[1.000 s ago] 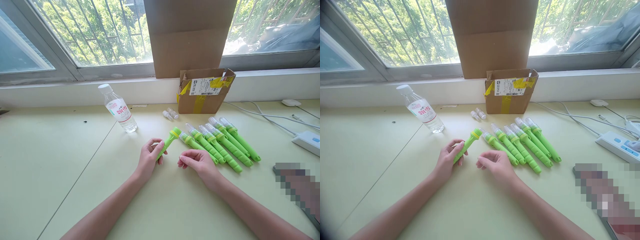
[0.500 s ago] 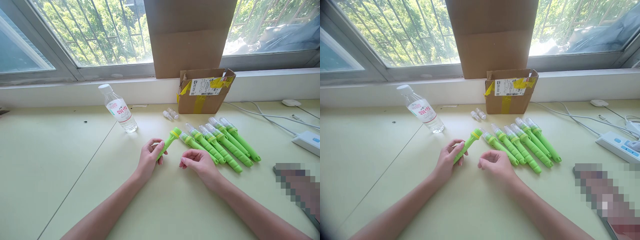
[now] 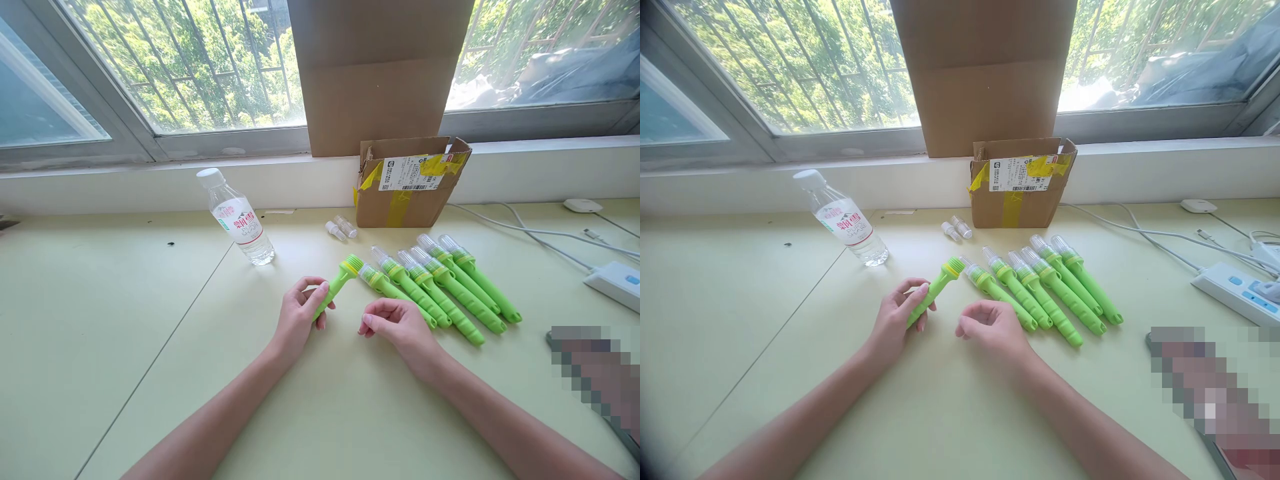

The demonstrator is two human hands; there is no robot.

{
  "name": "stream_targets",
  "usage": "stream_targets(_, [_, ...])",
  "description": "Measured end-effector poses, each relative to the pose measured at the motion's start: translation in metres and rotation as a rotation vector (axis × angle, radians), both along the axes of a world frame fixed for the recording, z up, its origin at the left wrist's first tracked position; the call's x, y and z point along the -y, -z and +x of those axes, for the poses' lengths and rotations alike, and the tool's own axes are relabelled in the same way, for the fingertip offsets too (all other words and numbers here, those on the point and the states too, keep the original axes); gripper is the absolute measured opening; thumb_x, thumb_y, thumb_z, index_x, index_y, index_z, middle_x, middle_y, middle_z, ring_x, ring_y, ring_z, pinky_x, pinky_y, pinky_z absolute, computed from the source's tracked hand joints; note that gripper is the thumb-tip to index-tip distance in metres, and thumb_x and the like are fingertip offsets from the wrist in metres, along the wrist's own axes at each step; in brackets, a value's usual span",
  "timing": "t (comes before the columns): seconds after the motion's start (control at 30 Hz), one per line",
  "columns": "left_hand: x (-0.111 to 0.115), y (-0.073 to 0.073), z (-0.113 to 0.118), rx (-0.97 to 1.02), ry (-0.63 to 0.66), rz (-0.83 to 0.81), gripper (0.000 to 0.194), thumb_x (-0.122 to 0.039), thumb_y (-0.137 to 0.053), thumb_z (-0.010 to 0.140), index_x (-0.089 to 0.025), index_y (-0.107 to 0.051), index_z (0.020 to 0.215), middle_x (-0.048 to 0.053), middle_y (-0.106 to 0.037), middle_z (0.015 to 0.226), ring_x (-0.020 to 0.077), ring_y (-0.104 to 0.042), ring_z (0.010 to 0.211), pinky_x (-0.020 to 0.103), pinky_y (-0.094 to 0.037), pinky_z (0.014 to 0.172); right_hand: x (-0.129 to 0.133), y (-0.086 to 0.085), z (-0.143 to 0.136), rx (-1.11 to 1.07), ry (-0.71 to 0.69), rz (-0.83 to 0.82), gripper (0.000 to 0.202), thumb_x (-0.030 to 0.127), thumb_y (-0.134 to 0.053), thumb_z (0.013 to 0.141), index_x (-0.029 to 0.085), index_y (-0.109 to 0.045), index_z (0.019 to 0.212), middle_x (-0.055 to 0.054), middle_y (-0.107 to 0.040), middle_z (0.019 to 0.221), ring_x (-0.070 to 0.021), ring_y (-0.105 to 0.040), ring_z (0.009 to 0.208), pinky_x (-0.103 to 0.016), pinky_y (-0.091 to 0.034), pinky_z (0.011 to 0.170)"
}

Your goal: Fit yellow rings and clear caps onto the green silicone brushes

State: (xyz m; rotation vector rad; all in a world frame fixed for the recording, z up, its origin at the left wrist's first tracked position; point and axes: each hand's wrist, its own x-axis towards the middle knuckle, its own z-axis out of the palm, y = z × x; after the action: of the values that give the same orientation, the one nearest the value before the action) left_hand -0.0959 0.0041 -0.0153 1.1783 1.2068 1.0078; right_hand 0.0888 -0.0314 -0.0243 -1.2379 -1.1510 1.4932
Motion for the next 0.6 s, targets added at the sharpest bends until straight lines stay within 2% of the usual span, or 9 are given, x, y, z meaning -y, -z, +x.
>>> stream_targets(0.23, [0.0002, 0.0005, -0.0002, -0.002, 0.005, 0.005, 0.028, -0.045, -0.059, 0.082, -0.020, -0.053, 0.091, -0.002, -0.061, 0.065, 0.0071, -0.045, 0.040, 0.021, -0.035, 0.046, 0.0004, 0.0053, 0.0030, -0.016, -0.046, 0.040, 0.014, 0.031, -0.064, 0.078, 0.018, -0.067, 0.073, -0.004, -0.069, 0.071, -0.0172, -0.061, 0.069, -0.032, -0.049, 0.072])
stream_targets(0.6, [0.0002, 0.0000, 0.0000, 0.003, 0.001, 0.003, 0.028, -0.046, -0.060, 0.081, -0.020, -0.053, 0.090, -0.002, -0.061, 0.064, 0.0077, -0.046, 0.040, 0.022, -0.036, 0.046, -0.0008, 0.0024, 0.0003, 0.009, -0.021, -0.008, 0.013, 0.031, -0.069, 0.071, 0.018, -0.068, 0.070, -0.003, -0.069, 0.070, -0.0175, -0.062, 0.068, -0.030, -0.048, 0.069])
